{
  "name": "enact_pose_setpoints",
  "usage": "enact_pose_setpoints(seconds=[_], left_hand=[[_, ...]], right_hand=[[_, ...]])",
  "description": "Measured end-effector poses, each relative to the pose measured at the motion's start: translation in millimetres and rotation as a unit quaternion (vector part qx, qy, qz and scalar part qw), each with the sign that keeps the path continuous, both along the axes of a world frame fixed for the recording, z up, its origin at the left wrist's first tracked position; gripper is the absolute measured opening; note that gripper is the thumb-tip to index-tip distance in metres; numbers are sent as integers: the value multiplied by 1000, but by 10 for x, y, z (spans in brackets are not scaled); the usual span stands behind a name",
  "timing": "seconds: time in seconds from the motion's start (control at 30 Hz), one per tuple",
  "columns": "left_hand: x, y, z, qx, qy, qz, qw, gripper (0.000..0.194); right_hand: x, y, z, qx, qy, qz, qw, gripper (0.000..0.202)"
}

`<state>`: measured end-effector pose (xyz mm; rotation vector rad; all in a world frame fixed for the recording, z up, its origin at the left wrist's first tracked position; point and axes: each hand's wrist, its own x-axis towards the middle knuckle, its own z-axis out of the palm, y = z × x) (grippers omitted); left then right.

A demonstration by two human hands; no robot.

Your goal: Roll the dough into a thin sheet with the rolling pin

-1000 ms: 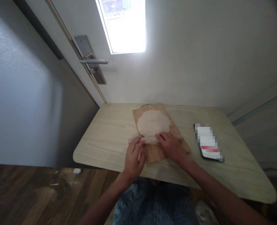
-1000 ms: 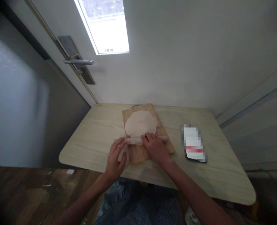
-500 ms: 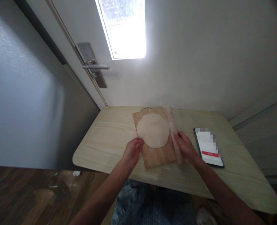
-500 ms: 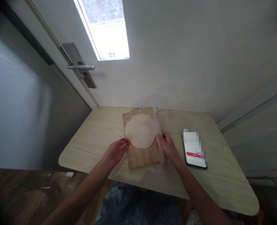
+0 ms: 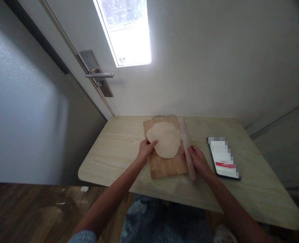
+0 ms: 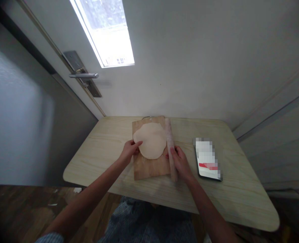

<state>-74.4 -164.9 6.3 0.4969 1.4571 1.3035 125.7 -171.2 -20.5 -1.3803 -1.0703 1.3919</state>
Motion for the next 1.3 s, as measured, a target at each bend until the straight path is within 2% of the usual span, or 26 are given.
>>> enact_pose_setpoints(seconds=[0.07, 0.13, 0.23, 0.3, 0.37, 0.43, 0.5, 0.57, 0.63, 0.73, 0.8, 0.87, 0.97, 1.1, 1.2, 1.3], left_hand=[[5, 93, -56, 43, 103, -15, 994, 14], [25, 196, -97, 72, 164, -12, 984, 16], [39, 350, -51, 69, 152, 2, 986, 10], [15, 433, 96, 74, 155, 6, 985, 6], [-29, 478, 328, 115, 195, 8, 974, 11], [-60, 463, 591, 181, 279, -10, 943, 17], [-48, 379, 799, 239, 367, -32, 898, 22], [22, 234, 862, 262, 416, -64, 868, 20], [138, 57, 744, 251, 443, -145, 849, 13], [331, -191, 338, 227, 466, -284, 806, 13], [416, -309, 80, 239, 486, -363, 758, 16], [434, -369, -64, 258, 523, -404, 705, 35], [345, -348, -85, 270, 552, -458, 642, 59], [194, -235, -74, 275, 598, -482, 578, 64], [173, -204, -133, 256, 629, -470, 564, 63], [233, -226, -180, 238, 647, -448, 569, 61]], right_hand=[[-6, -5, 11, 9, -11, 8, 1000, 39], [-15, -13, 30, 18, -13, 9, 1000, 41], [-31, -25, 56, 22, -3, -2, 1000, 43], [-40, -31, 61, 21, 2, -16, 1000, 43], [-46, -34, 54, 21, 5, -21, 1000, 43], [-46, -36, 42, 24, 7, -23, 999, 42], [-45, -40, 32, 26, 3, -28, 999, 41], [-44, -47, 27, 30, -11, -41, 999, 41], [-47, -56, 21, 42, -31, -59, 997, 41], [-54, -64, 0, 59, -62, -99, 991, 42], [-56, -63, -23, 61, -69, -120, 988, 42], [-54, -59, -48, 57, -64, -130, 988, 43], [-48, -50, -77, 51, -61, -129, 989, 44], [-38, -48, -93, 52, -66, -117, 990, 41], [-36, -52, -83, 45, -73, -110, 990, 41], [-42, -56, -66, 55, -84, -109, 989, 41]])
